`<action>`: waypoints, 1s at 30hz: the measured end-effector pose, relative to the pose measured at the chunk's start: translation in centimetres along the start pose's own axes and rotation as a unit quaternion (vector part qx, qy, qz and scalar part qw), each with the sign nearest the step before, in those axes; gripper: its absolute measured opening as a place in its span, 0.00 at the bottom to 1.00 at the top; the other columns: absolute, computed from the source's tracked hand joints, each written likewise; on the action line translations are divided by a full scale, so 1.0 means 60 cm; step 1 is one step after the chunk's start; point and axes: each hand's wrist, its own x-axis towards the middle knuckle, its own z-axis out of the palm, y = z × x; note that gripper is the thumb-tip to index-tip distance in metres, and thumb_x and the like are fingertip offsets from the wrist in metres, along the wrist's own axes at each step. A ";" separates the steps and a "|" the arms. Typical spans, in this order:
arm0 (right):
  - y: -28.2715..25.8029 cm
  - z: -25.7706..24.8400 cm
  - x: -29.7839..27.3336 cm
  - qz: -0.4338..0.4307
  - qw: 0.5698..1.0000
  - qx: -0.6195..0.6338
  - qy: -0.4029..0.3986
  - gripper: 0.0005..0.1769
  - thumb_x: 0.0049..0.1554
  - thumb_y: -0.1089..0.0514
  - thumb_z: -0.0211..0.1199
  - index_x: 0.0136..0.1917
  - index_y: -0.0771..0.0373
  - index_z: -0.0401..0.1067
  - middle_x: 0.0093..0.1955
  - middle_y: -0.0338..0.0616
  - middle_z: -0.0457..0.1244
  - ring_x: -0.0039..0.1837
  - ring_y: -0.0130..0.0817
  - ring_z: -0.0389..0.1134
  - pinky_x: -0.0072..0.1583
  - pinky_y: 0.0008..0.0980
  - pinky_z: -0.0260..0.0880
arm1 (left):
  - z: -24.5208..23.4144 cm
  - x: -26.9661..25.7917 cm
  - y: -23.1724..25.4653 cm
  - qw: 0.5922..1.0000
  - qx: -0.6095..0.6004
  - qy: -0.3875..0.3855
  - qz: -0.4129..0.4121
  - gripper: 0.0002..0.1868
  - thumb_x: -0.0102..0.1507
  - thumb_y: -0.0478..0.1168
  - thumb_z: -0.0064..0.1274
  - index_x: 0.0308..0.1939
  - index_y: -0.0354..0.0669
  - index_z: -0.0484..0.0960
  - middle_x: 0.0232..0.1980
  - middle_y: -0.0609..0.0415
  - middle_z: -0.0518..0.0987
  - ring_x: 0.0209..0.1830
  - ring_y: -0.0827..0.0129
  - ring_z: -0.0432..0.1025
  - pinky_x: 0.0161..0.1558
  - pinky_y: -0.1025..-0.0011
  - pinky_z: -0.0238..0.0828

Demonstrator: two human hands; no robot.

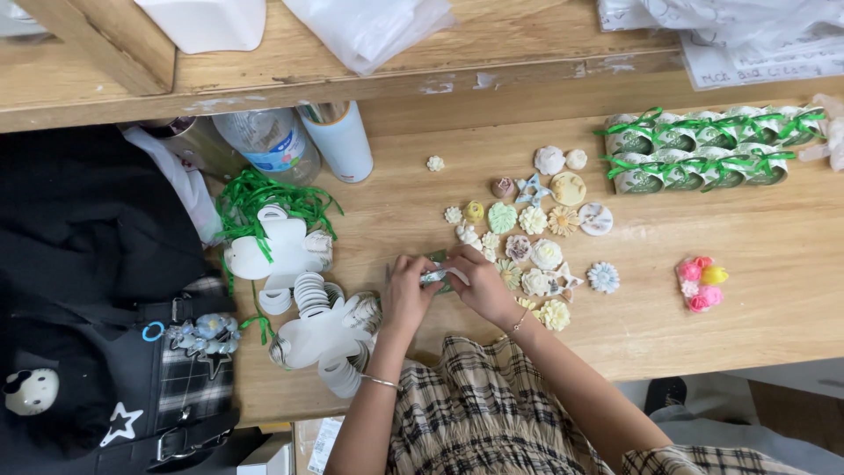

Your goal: Packaging decorative wax flowers into small plastic bags and paper boxes and tying them with ribbons.

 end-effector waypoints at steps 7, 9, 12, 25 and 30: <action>-0.005 -0.003 -0.024 -0.001 0.999 -0.047 -0.016 0.15 0.52 0.71 0.65 0.54 0.65 0.77 0.58 0.50 0.68 0.55 0.49 0.71 0.56 0.39 0.74 | -0.013 -0.002 0.013 0.997 -0.040 -0.021 -0.068 0.18 0.51 0.42 0.71 0.41 0.46 0.81 0.45 0.53 0.75 0.47 0.58 0.74 0.43 0.61 0.74; -0.031 -0.024 -0.020 0.025 0.991 -0.038 0.126 0.12 0.56 0.70 0.61 0.54 0.65 0.76 0.58 0.48 0.68 0.58 0.45 0.73 0.57 0.38 0.75 | 0.002 -0.012 -0.002 0.990 -0.104 0.005 -0.091 0.14 0.57 0.42 0.68 0.43 0.45 0.82 0.43 0.51 0.74 0.41 0.61 0.73 0.40 0.65 0.73; -0.031 -0.045 -0.001 0.155 0.981 0.053 0.099 0.20 0.52 0.67 0.65 0.59 0.67 0.72 0.57 0.50 0.65 0.56 0.42 0.71 0.54 0.36 0.77 | 0.033 -0.023 -0.036 0.978 -0.186 0.032 -0.090 0.08 0.62 0.39 0.64 0.44 0.44 0.84 0.41 0.52 0.73 0.35 0.65 0.74 0.40 0.68 0.73; -0.007 -0.008 -0.013 0.118 0.992 0.028 -0.025 0.14 0.56 0.67 0.63 0.56 0.62 0.79 0.57 0.45 0.70 0.51 0.37 0.76 0.48 0.29 0.80 | 0.023 -0.024 -0.012 0.981 -0.165 0.052 -0.081 0.08 0.61 0.39 0.64 0.41 0.43 0.83 0.40 0.52 0.74 0.31 0.66 0.75 0.36 0.66 0.73; -0.011 -0.017 -0.005 0.075 0.993 0.066 -0.057 0.11 0.57 0.66 0.63 0.53 0.61 0.80 0.55 0.46 0.69 0.50 0.37 0.75 0.47 0.31 0.79 | 0.029 -0.026 -0.013 0.987 -0.131 0.067 -0.066 0.08 0.61 0.39 0.62 0.43 0.43 0.82 0.38 0.50 0.74 0.33 0.61 0.75 0.37 0.62 0.71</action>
